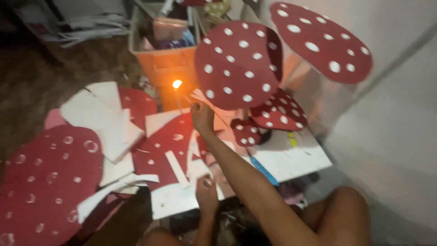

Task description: Trimming and shaping foam mushroom decorations using a utility knife and a candle flame.

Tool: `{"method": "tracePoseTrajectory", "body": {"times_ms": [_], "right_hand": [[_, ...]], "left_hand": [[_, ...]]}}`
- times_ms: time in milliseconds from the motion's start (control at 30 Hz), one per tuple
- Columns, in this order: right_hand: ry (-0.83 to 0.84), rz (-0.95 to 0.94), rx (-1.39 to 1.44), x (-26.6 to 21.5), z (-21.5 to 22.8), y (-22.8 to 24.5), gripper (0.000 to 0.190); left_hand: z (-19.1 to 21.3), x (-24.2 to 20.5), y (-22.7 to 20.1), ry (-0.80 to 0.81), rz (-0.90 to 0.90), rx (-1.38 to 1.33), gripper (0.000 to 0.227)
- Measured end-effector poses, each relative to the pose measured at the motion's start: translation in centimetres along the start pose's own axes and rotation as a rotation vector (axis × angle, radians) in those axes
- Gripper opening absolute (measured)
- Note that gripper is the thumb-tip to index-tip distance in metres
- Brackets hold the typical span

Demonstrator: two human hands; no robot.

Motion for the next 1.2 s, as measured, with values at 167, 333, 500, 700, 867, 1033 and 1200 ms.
{"method": "tracePoseTrajectory", "body": {"times_ms": [167,333,500,700,867,1033,1200], "right_hand": [[-0.094,-0.036,-0.144,6.3,-5.1,-1.4,0.024],[-0.065,-0.076,-0.154,6.9,-5.6,-0.6,0.021],[-0.068,-0.065,-0.232,8.0,-6.7,-0.8,0.018],[-0.072,-0.046,-0.261,7.5,-6.0,0.1,0.02],[-0.052,-0.095,-0.297,10.1,-8.7,-3.3,0.031],[0.241,0.046,-0.206,0.7,-0.8,-2.5,0.035],[0.338,-0.024,-0.189,-11.9,13.0,-7.0,0.032]], "left_hand": [[0.8,-0.8,-1.0,0.045,-0.089,0.009,0.031],[0.8,-0.5,-0.9,0.064,-0.275,0.05,0.032],[0.8,-0.7,-1.7,0.13,-0.14,0.038,0.059],[0.4,-0.5,-0.6,0.131,-0.215,0.056,0.039],[0.6,0.8,0.4,0.088,-0.227,-0.04,0.038],[1.2,2.0,2.6,0.003,-0.098,-0.025,0.026],[-1.0,3.8,-1.0,0.131,-0.188,0.186,0.022]]}}
Point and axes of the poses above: each hand's wrist, its own x-axis towards the middle knuckle, its own z-axis out of the back of the hand, y = z × x, the point moved 7 cm from there along x, towards the middle knuckle, and after that the axes turned 11 degrees about -x, right-handed, at the moved point
